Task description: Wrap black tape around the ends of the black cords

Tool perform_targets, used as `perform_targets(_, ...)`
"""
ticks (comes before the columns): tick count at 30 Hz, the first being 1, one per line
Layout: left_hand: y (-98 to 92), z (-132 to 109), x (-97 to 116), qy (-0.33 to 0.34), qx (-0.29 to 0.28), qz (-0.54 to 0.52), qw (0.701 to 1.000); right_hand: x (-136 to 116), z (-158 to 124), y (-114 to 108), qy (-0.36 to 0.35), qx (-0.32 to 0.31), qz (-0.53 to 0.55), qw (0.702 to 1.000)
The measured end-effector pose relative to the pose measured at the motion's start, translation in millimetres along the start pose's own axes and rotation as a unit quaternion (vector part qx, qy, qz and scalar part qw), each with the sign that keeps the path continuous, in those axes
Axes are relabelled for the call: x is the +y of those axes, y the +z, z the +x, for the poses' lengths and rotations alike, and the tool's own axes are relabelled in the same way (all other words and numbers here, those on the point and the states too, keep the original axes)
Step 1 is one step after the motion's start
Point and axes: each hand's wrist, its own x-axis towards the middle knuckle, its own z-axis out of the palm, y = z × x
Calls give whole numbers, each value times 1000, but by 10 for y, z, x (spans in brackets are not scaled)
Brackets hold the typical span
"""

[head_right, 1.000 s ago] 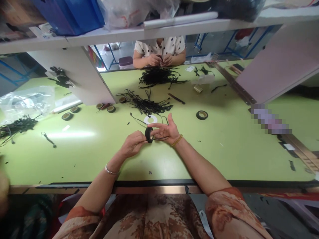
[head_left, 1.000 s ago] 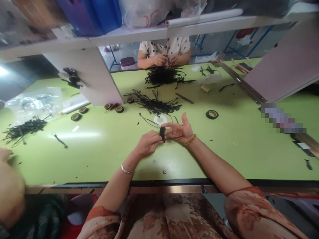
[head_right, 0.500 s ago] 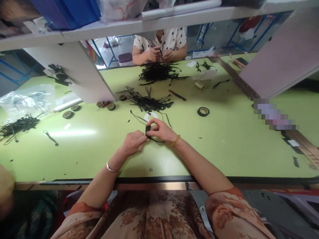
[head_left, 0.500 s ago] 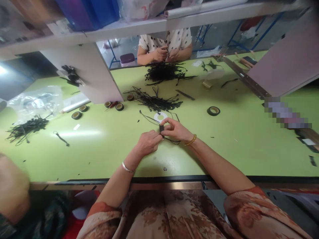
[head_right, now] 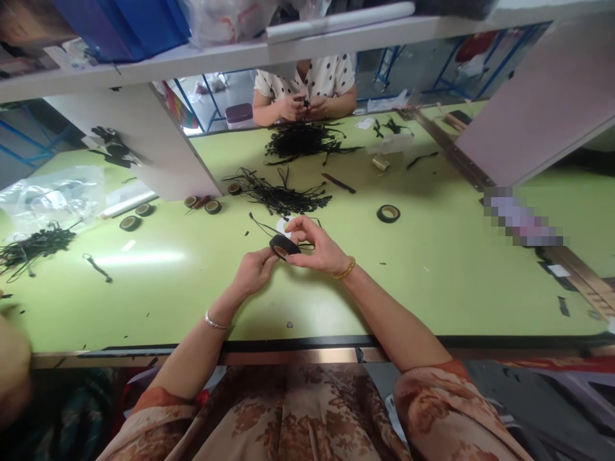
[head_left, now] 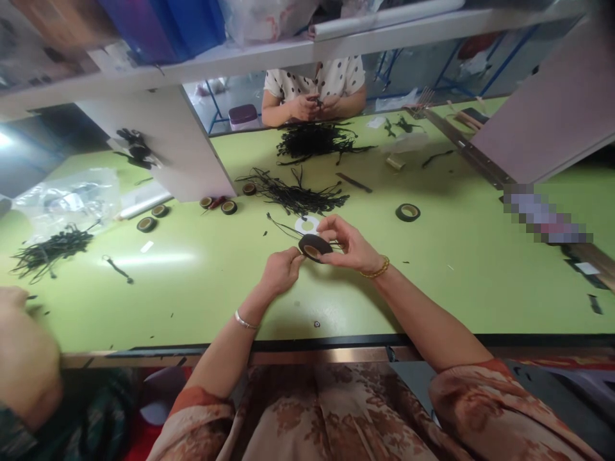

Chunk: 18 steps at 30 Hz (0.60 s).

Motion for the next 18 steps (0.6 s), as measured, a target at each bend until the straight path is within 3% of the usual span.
perform_targets(3, -18, 25, 11, -51, -5, -170, 984, 3, -7, 29, -36, 31, -116, 992)
perform_targets(7, -83, 47, 49, -147, 2, -401, 904, 15, -4, 74, -111, 74, -263, 956)
perform_targets(11, -135, 50, 79, -185, 36, -497, 847, 92, 6, 160, -148, 70, -340, 926)
perform_targets(15, -113, 57, 44, -154, 75, -504, 846, 212, 12, 245, -166, 87, -376, 907)
perform_targets(18, -90, 63, -7, -115, 91, -462, 875, 256, 8, 268, -137, 102, -363, 916)
